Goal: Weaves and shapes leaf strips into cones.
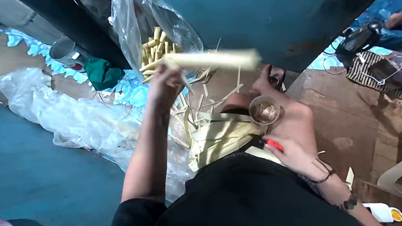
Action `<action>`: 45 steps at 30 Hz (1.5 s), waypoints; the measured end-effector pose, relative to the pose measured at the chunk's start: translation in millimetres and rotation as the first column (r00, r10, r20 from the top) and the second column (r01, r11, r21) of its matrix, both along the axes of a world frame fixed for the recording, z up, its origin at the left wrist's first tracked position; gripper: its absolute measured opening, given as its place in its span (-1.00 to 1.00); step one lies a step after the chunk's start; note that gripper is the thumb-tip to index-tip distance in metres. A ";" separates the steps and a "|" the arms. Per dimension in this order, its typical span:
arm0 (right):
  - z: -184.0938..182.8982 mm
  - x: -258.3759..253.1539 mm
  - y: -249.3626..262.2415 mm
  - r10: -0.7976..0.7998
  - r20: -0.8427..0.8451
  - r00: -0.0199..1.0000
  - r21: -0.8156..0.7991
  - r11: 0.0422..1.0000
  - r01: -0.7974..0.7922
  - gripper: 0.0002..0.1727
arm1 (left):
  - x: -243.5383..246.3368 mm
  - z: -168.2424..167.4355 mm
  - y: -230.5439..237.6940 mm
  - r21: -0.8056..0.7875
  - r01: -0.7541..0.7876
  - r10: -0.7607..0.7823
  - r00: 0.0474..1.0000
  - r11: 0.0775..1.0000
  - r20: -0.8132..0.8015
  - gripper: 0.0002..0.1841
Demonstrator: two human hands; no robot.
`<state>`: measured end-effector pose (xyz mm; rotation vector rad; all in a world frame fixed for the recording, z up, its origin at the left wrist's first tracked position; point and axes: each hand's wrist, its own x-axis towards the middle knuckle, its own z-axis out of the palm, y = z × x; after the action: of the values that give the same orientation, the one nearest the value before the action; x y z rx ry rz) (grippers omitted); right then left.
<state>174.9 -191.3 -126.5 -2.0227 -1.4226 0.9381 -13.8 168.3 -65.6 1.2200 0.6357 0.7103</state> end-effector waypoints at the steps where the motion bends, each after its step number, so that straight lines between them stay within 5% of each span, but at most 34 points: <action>1: -5.4 0.3 -4.4 0.026 -0.018 0.999 -0.054 0.998 -0.027 -0.60 | -6.4 -8.7 27.5 -0.028 -0.191 0.191 0.981 0.981 0.025 -0.78; 3: -10.5 1.3 -9.7 0.072 -0.064 0.995 -0.167 0.983 -0.082 -0.62 | -22.5 -31.2 64.7 -0.102 -0.478 0.484 0.874 0.872 0.040 -0.84; 5: -16.0 5.7 -10.6 0.094 -0.101 0.990 -0.229 0.966 -0.115 -0.63 | -30.1 -47.1 70.2 -0.026 -0.596 0.594 0.803 0.803 -0.058 -0.63; 7: -20.7 7.5 -10.1 0.077 -0.118 0.990 -0.206 0.973 -0.101 -0.64 | -28.2 -53.3 52.6 0.086 -0.603 0.609 0.788 0.793 -0.092 -0.47; 10: -15.4 10.3 1.2 -0.061 -0.020 0.998 -0.065 0.996 0.059 -0.67 | -19.0 -58.5 27.3 0.231 -0.566 0.581 0.814 0.792 0.001 -0.60; 13: -15.2 32.0 27.9 -0.272 0.257 0.927 0.088 0.962 0.257 -0.55 | -12.3 -67.3 9.7 0.324 -0.460 0.467 0.882 0.827 0.060 -0.68; 17: -40.3 71.3 65.8 -0.323 0.512 0.796 -0.063 0.910 0.410 -0.25 | -4.5 -79.1 -14.4 0.331 -0.349 0.357 0.933 0.877 0.036 -0.71; 21: -63.4 80.2 96.3 -0.363 0.351 0.863 -0.325 0.817 0.476 -0.53 | -5.7 -83.0 -32.2 0.301 -0.326 0.341 0.940 0.896 0.001 -0.74; 29: -88.7 104.0 90.4 -0.300 0.386 0.872 -0.232 0.884 0.407 -0.55 | -5.5 -84.4 -52.6 0.293 -0.292 0.305 0.952 0.910 0.002 -0.75; 33: -53.8 85.4 88.1 -0.298 0.345 0.890 -0.039 0.943 0.331 -0.33 | 6.4 -44.7 -69.2 0.385 -0.256 0.219 0.966 0.887 0.138 -0.74; 37: -5.8 41.4 82.3 -0.151 0.035 0.988 0.301 0.944 0.134 -0.46 | 17.0 -5.9 -85.9 0.473 -0.223 0.116 0.963 0.852 0.245 -0.73; 42: 0.7 12.4 44.6 -0.002 -0.031 1.000 0.024 1.000 0.003 -0.59 | 8.9 23.0 -81.5 0.446 -0.311 0.164 0.927 0.839 0.338 -0.75; 45: 6.7 10.0 28.3 -0.175 -0.054 0.983 0.203 0.962 0.182 -0.57 | 4.7 31.0 -93.7 0.415 -0.331 0.181 0.915 0.847 0.361 -0.76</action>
<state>184.8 -163.0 -119.8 -1.9313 -1.2392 0.7145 -9.0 74.6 -34.6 1.4367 0.3739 1.3178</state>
